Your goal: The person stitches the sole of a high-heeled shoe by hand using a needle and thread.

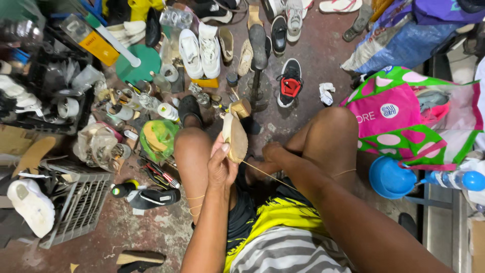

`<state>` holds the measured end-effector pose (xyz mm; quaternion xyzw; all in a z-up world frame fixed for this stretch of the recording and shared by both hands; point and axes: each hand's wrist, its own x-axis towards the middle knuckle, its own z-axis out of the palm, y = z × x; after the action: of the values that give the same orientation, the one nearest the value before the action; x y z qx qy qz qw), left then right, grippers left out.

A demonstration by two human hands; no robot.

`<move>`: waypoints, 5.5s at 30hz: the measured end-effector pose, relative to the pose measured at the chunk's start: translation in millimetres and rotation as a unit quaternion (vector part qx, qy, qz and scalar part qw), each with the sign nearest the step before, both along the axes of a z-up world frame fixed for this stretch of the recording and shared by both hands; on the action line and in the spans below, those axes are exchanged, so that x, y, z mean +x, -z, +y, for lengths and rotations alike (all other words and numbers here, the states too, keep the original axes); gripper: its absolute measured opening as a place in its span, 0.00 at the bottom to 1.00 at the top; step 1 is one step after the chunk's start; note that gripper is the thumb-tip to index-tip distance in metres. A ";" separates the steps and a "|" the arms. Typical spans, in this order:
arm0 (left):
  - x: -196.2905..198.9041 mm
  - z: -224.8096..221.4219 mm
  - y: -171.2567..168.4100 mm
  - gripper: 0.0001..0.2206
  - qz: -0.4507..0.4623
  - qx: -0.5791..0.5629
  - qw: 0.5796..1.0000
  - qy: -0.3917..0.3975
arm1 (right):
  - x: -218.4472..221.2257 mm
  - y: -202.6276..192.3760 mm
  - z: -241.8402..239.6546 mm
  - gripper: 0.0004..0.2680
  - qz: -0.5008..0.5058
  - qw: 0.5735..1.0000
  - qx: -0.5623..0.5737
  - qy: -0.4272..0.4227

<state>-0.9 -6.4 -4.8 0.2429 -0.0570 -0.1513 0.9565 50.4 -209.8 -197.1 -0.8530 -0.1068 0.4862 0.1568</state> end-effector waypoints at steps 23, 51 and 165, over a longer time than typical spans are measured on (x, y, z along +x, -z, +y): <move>-1.3 11.6 -10.7 0.35 -0.015 -0.043 0.998 0.036 | -66.5 -164.2 -101.6 0.11 -0.323 0.820 0.368 0.297; -10.0 46.9 -7.0 0.28 -0.087 -0.147 0.985 -0.001 | -132.8 -290.1 -151.1 0.06 -0.136 0.781 0.388 0.470; -37.5 17.1 -27.3 0.34 -0.131 0.162 0.976 0.068 | -136.3 -397.3 2.1 0.20 -0.476 0.867 0.147 -0.006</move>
<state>-38.4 10.6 22.4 0.4080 -0.1732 -0.1896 0.8761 -85.9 -207.6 200.3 -0.9474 -0.2435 0.0005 0.2075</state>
